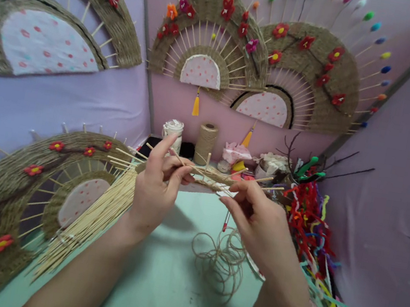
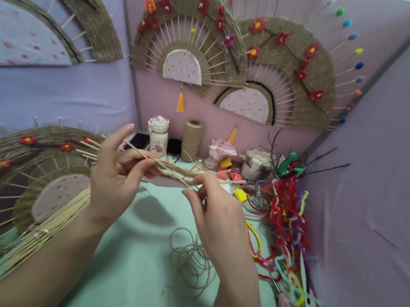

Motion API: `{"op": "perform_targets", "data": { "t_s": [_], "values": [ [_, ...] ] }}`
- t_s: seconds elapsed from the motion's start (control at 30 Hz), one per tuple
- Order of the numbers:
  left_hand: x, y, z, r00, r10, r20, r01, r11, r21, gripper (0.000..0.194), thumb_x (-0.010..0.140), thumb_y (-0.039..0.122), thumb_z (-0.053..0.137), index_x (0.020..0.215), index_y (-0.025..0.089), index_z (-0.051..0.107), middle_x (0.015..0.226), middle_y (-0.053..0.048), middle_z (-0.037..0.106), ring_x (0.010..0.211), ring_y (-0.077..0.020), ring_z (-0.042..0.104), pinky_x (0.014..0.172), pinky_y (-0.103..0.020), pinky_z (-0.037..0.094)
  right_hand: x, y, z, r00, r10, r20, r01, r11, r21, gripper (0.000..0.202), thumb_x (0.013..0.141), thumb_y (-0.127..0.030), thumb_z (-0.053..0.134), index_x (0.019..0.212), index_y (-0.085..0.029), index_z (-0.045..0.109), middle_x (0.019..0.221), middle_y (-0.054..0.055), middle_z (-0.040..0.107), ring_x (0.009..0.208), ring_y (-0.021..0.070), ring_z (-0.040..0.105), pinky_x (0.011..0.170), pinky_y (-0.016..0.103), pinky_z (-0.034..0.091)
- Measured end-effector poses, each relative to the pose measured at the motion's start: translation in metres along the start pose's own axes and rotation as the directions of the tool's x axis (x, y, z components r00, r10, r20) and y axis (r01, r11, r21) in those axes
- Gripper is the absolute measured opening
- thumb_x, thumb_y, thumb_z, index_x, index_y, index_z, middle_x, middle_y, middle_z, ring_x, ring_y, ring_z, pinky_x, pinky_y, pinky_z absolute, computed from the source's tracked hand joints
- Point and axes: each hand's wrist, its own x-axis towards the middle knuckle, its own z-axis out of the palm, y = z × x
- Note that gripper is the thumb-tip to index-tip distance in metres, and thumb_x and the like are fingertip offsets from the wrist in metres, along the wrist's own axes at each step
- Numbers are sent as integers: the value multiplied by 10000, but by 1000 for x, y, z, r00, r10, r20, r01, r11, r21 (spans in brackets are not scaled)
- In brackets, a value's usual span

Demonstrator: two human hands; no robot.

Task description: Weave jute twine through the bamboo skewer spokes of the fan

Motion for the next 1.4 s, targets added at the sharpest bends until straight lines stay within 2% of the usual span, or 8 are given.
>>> {"op": "perform_targets", "data": {
  "t_s": [0.17,0.3,0.43,0.57,0.77,1.03,1.2,1.4],
  "values": [
    [5,-1,-5,1000,13,-15,-13,1000,11,576,847,141,570,1366,253,345,878,27,681,635,-88,667,646,-240,599,-3,19,-26,966,119,-229,-159,974,-163,151,838,-356,590,852,-212,632,626,-5,629,526,140,548,517,248,380],
    [5,-2,-6,1000,14,-19,-14,1000,17,558,843,139,574,1351,249,370,878,28,682,633,-87,666,643,-230,596,-14,21,-44,707,247,-662,-303,952,32,199,828,-413,602,884,-229,654,708,50,634,576,170,567,544,300,436],
    [5,-2,-5,1000,10,-20,-10,1000,4,547,843,138,575,1344,239,379,865,28,683,636,-89,667,651,-235,596,-34,17,-74,982,158,-100,-138,973,187,245,745,-407,703,957,-291,662,815,64,678,683,209,647,572,310,522],
    [5,-3,-5,1000,10,-22,-10,1000,-3,539,843,147,582,1336,245,386,876,26,682,643,-92,672,648,-245,600,-37,12,-86,902,-92,422,-15,970,244,404,640,-426,786,1010,-304,680,972,71,697,853,242,660,673,318,558],
    [5,-2,-5,1000,19,-15,-19,1000,19,526,846,157,581,1328,251,393,872,23,687,625,-89,667,650,-243,600,-9,26,-42,958,283,51,-285,958,45,332,828,-504,567,895,-188,646,588,-8,597,496,130,512,455,236,386],
    [6,-2,-6,999,1,-33,-1,1000,21,509,844,177,577,1317,236,398,877,19,682,641,-93,670,654,-261,604,1,18,-28,963,265,38,-268,956,122,346,875,-411,502,640,-172,588,524,-23,500,503,104,433,499,221,337],
    [7,-3,-6,1000,-7,-23,7,1000,-7,526,835,152,587,1319,241,400,887,17,685,640,-96,670,645,-257,600,-5,26,-46,721,486,-494,-349,870,348,345,851,-482,525,761,-159,608,550,-22,470,474,102,382,464,235,303],
    [4,-2,-5,1000,-15,-20,15,1000,5,524,840,154,586,1324,252,411,879,26,691,634,-91,668,646,-245,598,-3,59,-51,806,517,-290,-584,776,-239,398,770,-521,603,948,-169,658,706,57,641,618,198,526,563,297,338]
  ]
}}
